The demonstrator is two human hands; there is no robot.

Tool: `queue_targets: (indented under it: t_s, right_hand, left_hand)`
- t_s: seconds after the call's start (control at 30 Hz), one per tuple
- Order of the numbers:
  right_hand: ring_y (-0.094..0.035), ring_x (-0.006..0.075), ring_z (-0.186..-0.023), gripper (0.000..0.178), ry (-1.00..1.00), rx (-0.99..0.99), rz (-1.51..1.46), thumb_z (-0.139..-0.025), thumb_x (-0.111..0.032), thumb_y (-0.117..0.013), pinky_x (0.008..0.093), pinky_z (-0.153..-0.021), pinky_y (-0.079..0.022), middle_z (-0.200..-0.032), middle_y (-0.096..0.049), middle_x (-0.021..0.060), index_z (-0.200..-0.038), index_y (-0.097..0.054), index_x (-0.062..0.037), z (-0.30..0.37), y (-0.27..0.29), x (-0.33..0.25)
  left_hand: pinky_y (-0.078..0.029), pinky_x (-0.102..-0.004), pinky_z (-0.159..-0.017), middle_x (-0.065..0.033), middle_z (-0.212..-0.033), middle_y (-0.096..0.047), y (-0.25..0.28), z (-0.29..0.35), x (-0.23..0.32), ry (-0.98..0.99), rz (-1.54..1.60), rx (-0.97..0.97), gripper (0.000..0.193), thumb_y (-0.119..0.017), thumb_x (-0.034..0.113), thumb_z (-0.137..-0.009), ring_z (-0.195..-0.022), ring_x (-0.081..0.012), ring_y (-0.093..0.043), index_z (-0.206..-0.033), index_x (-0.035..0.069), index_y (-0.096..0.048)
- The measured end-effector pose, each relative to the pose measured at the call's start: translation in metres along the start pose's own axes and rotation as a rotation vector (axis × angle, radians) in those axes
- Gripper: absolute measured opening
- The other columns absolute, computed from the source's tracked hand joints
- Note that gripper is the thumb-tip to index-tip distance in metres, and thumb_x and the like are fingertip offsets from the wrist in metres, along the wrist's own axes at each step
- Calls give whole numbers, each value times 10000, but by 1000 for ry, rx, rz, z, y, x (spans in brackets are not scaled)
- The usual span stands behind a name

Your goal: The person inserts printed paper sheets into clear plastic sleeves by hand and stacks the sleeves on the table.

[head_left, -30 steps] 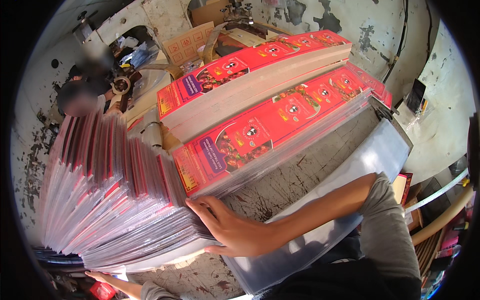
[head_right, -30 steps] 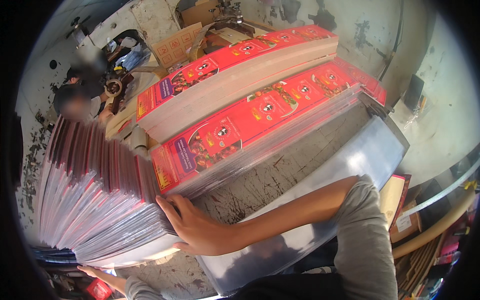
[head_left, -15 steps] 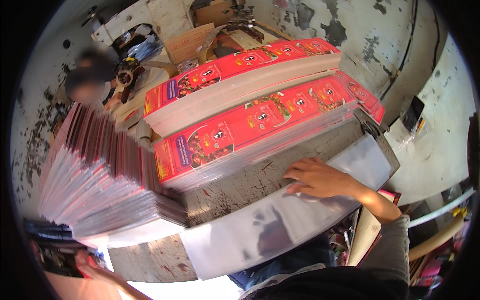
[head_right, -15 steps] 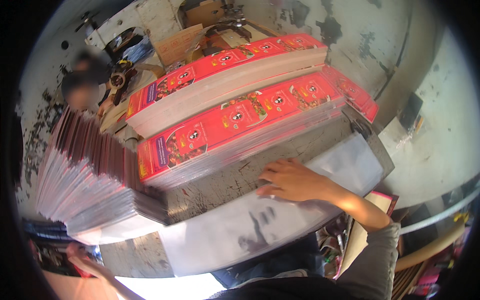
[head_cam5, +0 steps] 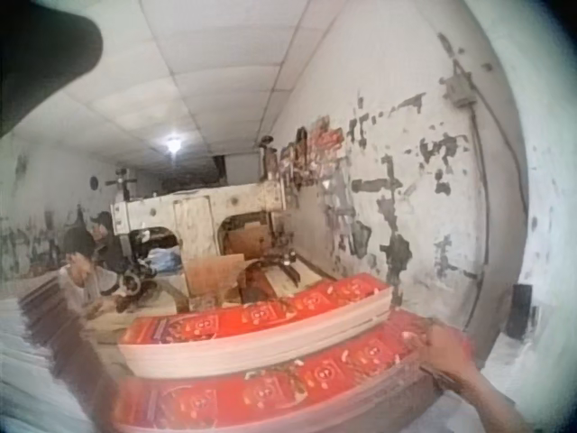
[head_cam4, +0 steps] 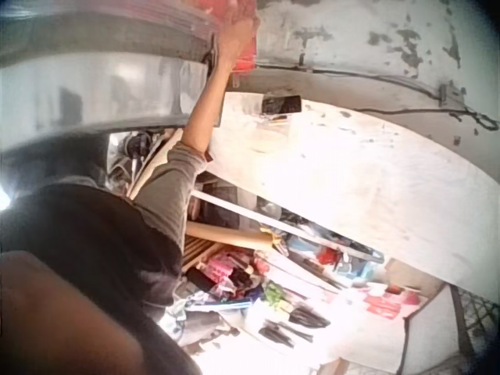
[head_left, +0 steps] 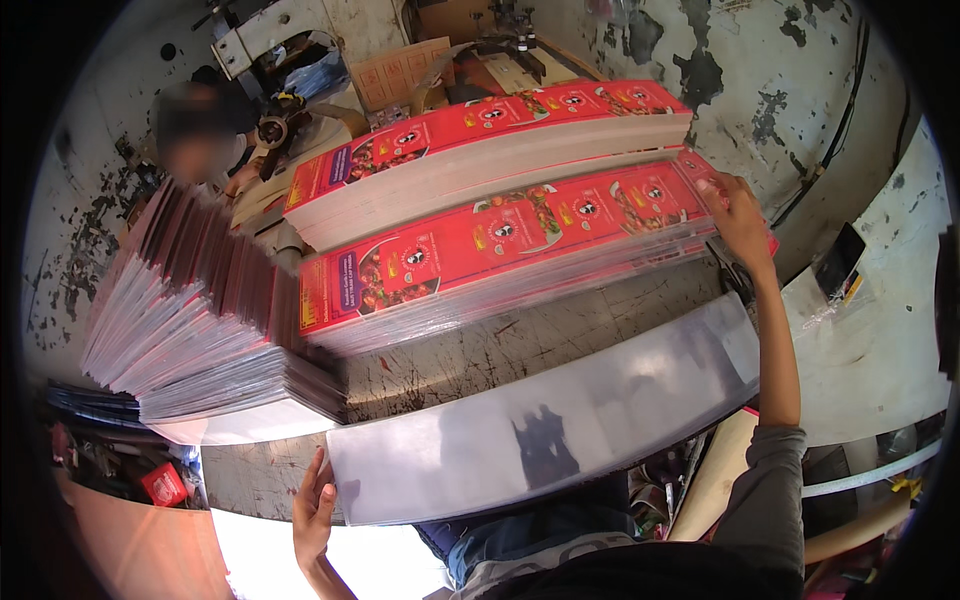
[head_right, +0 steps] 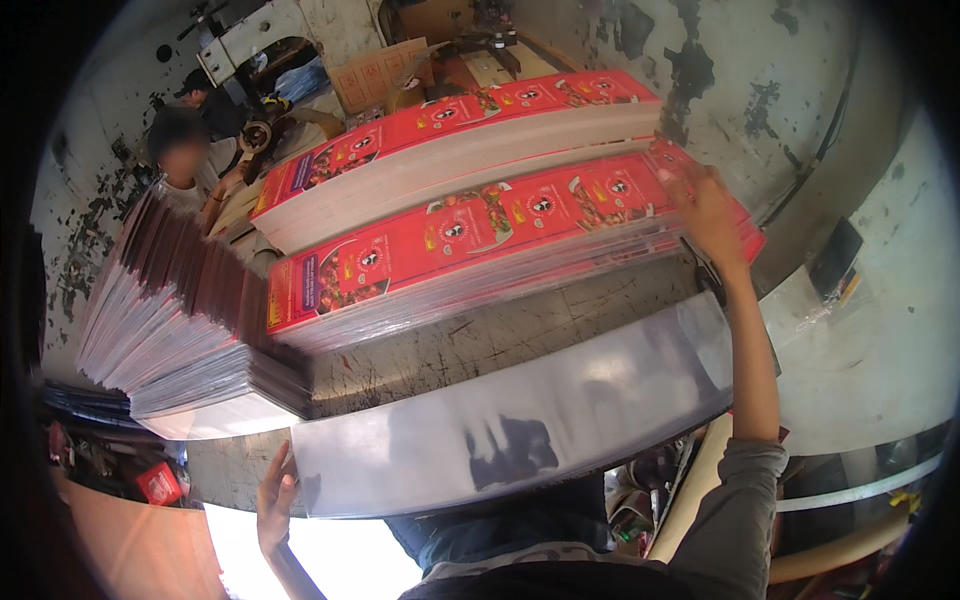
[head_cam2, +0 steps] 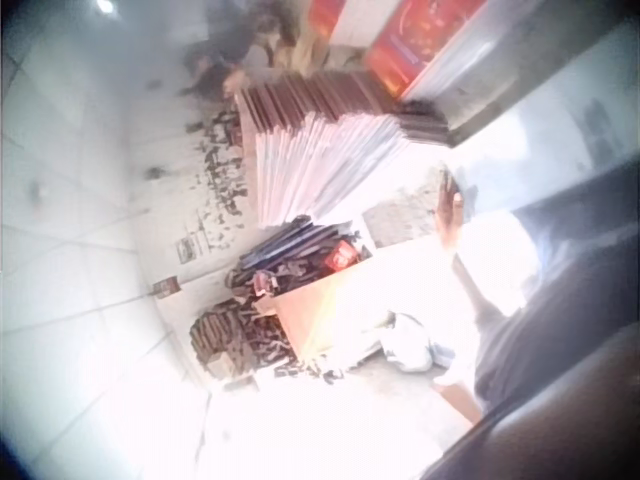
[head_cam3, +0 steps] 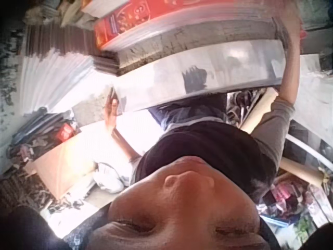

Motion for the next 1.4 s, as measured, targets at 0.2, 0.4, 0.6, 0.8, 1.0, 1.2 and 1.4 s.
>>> queue_targets:
  t_s: [0.2, 0.4, 0.6, 0.8, 1.0, 1.2, 1.4]
  right_hand:
    - [-552, 266, -990, 664, -415, -495, -49, -817, -580, -457, 371, -832, -422, -1118, -533, 216, -1102, -545, 13, -22, -25, 63]
    - [-540, 278, -978, 778, -425, -374, -128, -786, -600, -509, 392, -796, -465, -1097, -535, 220, -1128, -486, 98, -28, -43, 60]
    - [-554, 212, -1009, 652, -552, -506, -553, -784, -492, -602, 326, -801, -472, -1076, -571, 184, -1141, -504, 44, -40, -33, 68]
    - [-493, 218, -1065, 704, -594, -534, -750, -741, -380, -690, 338, -910, -378, -1150, -522, 171, -1193, -434, 96, -16, -32, 63]
    - [-527, 200, -1032, 744, -482, -431, -785, -732, -326, -710, 342, -901, -396, -1123, -543, 157, -1251, -363, 79, -6, -23, 60]
    - [-551, 194, -1001, 698, -289, -289, -997, -723, -259, -722, 322, -872, -427, -1125, -547, 133, -1255, -377, 36, 0, -10, 70]
    - [-510, 186, -1065, 719, -83, -301, -958, -661, -173, -753, 325, -932, -385, -1147, -544, 80, -1256, -388, -1, -2, 3, 138]
  left_hand:
    - [-416, -411, -916, -326, -1238, -403, 3, -5, -16, 12, 294, -4, 762, -643, 327, -792, -1173, -358, -426, -1286, -128, -283]
    - [-391, -426, -944, -328, -1250, -386, 2, -5, -19, -42, 315, 44, 780, -657, 338, -777, -1203, -361, -388, -1267, -148, -294]
    - [-376, -437, -956, -321, -1263, -376, 2, -8, -23, -62, 355, 0, 785, -660, 343, -773, -1213, -360, -375, -1268, -145, -295]
    - [-408, -442, -931, -248, -1232, -463, 16, -10, -7, 3, 222, -74, 612, -625, 318, -809, -1166, -344, -447, -1254, -42, -410]
    - [-394, -441, -939, -189, -1216, -500, -8, -36, 69, -300, -281, 59, 517, -577, 210, -837, -1158, -319, -463, -1266, -17, -399]
    - [-336, -427, -993, -220, -1378, -259, -53, -77, 105, -471, -370, 141, 649, -600, 104, -806, -1281, -332, -283, -1341, 7, -246]
    - [-295, -426, -1017, -258, -1388, -181, -61, -98, 108, -633, -612, 277, 772, -640, 50, -753, -1290, -399, -217, -1365, 26, -171]
Point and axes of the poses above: each hand's wrist, its own z-axis away from the middle knuckle, its own y-axis out of the back of the hand, x = y × z, the point moved 3 cm from there along -z, towards the middle knuckle
